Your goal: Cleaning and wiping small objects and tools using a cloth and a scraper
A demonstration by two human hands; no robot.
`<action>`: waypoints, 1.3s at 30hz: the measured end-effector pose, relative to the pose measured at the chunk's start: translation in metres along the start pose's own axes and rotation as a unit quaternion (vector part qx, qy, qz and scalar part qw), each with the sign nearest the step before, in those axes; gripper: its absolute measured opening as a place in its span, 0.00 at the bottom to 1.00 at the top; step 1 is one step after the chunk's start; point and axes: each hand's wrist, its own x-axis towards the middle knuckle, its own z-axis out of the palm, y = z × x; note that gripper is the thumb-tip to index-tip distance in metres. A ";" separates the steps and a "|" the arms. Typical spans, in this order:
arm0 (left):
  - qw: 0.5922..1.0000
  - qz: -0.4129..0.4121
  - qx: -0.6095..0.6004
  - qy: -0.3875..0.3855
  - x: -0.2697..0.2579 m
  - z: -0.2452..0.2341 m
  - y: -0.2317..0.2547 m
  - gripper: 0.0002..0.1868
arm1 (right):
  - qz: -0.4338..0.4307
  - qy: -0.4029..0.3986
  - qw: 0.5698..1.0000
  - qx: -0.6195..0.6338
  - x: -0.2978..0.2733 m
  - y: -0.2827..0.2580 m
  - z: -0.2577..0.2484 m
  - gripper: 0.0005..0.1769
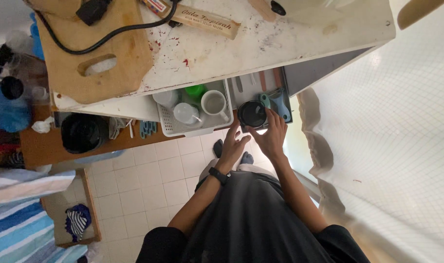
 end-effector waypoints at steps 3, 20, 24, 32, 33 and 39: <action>1.000 -0.003 -0.006 0.009 -0.004 0.004 -0.002 0.42 | -0.011 -0.009 0.999 -0.029 0.001 0.008 0.008 0.49; 0.998 -0.016 -0.007 0.058 0.000 0.015 -0.013 0.44 | -0.047 -0.053 0.996 -0.062 0.003 0.028 0.014 0.53; 0.997 -0.035 0.010 0.067 0.007 0.017 -0.021 0.44 | -0.043 -0.057 0.995 -0.069 0.003 0.030 0.020 0.51; 0.998 -0.028 -0.001 0.049 -0.009 0.015 0.019 0.44 | -0.037 -0.056 0.997 -0.049 0.004 0.018 0.003 0.49; 0.998 -0.030 0.002 0.047 -0.011 0.015 0.023 0.45 | -0.029 -0.061 0.997 -0.037 0.004 0.016 -0.002 0.47; 0.996 -0.048 0.003 0.070 -0.005 0.005 -0.004 0.43 | -0.055 0.022 0.998 -0.021 -0.004 0.012 -0.009 0.39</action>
